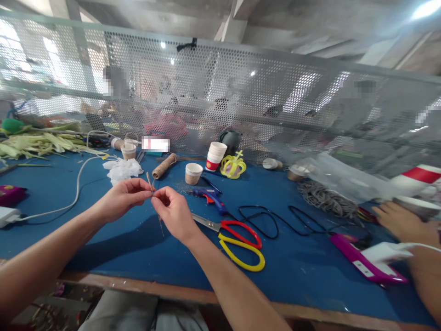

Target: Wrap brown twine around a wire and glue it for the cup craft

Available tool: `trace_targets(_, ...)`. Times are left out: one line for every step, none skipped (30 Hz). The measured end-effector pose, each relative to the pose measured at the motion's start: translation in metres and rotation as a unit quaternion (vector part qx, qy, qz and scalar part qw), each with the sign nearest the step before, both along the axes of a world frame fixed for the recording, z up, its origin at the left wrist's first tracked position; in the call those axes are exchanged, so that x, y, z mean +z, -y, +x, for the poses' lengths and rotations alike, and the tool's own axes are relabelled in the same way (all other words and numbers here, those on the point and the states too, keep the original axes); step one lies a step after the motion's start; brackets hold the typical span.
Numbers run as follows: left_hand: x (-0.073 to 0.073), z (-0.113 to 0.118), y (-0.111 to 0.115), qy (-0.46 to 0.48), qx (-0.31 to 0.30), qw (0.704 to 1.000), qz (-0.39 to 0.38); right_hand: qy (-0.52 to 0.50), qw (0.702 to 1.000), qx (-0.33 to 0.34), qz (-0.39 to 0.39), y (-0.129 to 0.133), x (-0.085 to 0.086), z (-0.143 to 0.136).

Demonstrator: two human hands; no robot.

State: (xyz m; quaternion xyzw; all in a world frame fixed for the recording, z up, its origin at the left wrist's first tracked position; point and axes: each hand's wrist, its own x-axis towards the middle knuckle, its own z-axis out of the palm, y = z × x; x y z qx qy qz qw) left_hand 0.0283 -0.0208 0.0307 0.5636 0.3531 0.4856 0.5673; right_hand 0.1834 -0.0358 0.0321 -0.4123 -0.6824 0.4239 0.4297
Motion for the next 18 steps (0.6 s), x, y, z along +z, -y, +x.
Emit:
trace_targets(-0.0003,0.0008,0.0002,0.001,0.004,1.0,-0.002,0.004,1.0,-0.004,0.008,0.0,-0.0001,-0.0003)
trace_targets(-0.0007,0.0015,0.0005,0.002,0.008,1.0,-0.002,0.004,1.0,-0.005,0.011,-0.0001,-0.0003,-0.0005)
trace_targets(-0.0011,0.0021,0.0007,0.001,0.014,1.0,0.0,-0.002,1.0,-0.003,0.009,-0.0004,-0.0008,-0.0007)
trace_targets(-0.0015,0.0025,0.0009,-0.001,0.018,1.0,0.003,-0.013,1.0,0.002,0.0,-0.0008,-0.0014,-0.0009)
trace_targets(-0.0019,0.0028,0.0009,-0.003,0.023,1.0,0.006,-0.03,0.999,0.009,-0.015,-0.0014,-0.0021,-0.001)
trace_targets(-0.0023,0.0029,0.0009,-0.006,0.025,1.0,0.008,-0.051,0.998,0.017,-0.032,-0.0021,-0.003,-0.0011)
trace_targets(-0.0026,0.0029,0.0008,-0.008,0.026,1.0,0.01,-0.073,0.996,0.026,-0.05,-0.0028,-0.0037,-0.0011)
trace_targets(-0.0028,0.0029,0.0006,-0.01,0.025,1.0,0.01,-0.097,0.992,0.035,-0.068,-0.0035,-0.0044,-0.001)
trace_targets(-0.003,0.0028,0.0004,-0.011,0.023,1.0,0.01,-0.12,0.988,0.046,-0.087,-0.0042,-0.0047,-0.0009)
trace_targets(-0.0031,0.0027,0.0002,-0.011,0.02,1.0,0.011,-0.141,0.983,0.057,-0.107,-0.0047,-0.0048,-0.0007)
trace_targets(-0.0031,0.0027,-0.0001,-0.012,0.018,1.0,0.011,-0.159,0.977,0.068,-0.126,-0.0051,-0.0047,-0.0005)
trace_targets(-0.0031,0.0027,-0.0002,-0.013,0.017,1.0,0.013,-0.172,0.972,0.078,-0.141,-0.0054,-0.0044,-0.0002)
trace_targets(-0.0031,0.0027,-0.0003,-0.015,0.017,1.0,0.016,-0.18,0.968,0.084,-0.151,-0.0056,-0.004,0.0001)
trace_targets(-0.003,0.0028,-0.0002,-0.02,0.02,0.999,0.021,-0.181,0.968,0.085,-0.154,-0.0055,-0.0037,0.0003)
trace_targets(-0.0029,0.0028,0.0,-0.027,0.023,0.999,0.026,-0.174,0.97,0.08,-0.149,-0.0052,-0.0033,0.0005)
trace_targets(-0.0027,0.0029,0.0003,-0.035,0.026,0.999,0.032,-0.159,0.975,0.07,-0.136,-0.0047,-0.003,0.0007)
trace_targets(-0.0025,0.003,0.0007,-0.043,0.027,0.998,0.038,-0.135,0.982,0.057,-0.116,-0.004,-0.0028,0.0007)
trace_targets(-0.0022,0.0031,0.0012,-0.05,0.028,0.997,0.044,-0.104,0.99,0.039,-0.09,-0.003,-0.0026,0.0006)
